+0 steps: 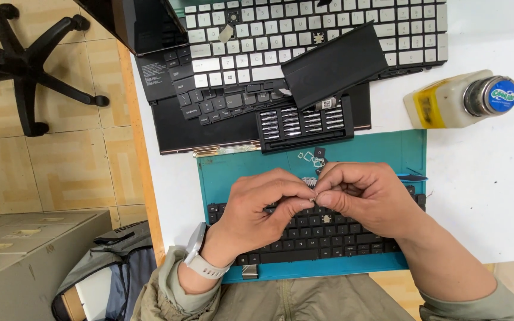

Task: Cleaning a laptop keyboard base with a toothbrush and attempting to install small plastic key hinges.

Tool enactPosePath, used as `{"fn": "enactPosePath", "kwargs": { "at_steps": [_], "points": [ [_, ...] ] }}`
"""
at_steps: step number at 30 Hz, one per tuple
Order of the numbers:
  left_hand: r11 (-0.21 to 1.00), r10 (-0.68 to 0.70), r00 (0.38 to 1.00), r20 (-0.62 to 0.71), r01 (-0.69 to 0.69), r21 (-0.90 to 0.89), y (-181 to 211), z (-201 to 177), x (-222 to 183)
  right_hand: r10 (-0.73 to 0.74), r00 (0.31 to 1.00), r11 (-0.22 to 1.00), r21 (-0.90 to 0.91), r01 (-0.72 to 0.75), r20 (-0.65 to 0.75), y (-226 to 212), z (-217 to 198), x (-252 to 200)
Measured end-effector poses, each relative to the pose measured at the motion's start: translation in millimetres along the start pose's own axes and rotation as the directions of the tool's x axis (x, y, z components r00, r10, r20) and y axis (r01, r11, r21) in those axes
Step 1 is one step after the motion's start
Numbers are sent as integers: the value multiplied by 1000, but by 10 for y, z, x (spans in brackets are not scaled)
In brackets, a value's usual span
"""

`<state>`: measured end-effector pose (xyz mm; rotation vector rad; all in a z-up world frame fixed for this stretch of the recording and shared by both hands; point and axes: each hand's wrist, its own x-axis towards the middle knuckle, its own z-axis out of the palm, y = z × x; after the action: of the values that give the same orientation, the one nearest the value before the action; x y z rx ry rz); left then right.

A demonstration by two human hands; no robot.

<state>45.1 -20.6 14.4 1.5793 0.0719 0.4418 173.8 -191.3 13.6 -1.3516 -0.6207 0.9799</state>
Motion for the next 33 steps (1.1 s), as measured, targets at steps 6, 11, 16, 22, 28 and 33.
{"fn": "enactPosePath", "kwargs": {
  "at_steps": [6,11,16,22,28,33],
  "points": [
    [1000,-1,1000,-29,0,-29,-29,15,-5,-22,1000,1000,-8,22,9,-36,-7,10],
    [1000,-6,999,-33,6,-23,-25,20,-8,-6,1000,1000,6,6,17,-39,-10,13],
    [999,-36,999,-35,35,-28,-28,28,-21,7,1000,1000,20,-7,24,-27,7,-7],
    [995,-87,995,-49,85,-44,-55,28,-42,-21,999,1000,-12,21,26,-9,-5,11],
    [989,-137,989,-59,133,-60,-35,33,-54,-39,999,997,-61,40,15,-9,5,10],
    [983,-162,986,-34,158,-89,-7,40,-42,-54,998,994,-95,55,12,-21,-4,-4]
  ]
}}
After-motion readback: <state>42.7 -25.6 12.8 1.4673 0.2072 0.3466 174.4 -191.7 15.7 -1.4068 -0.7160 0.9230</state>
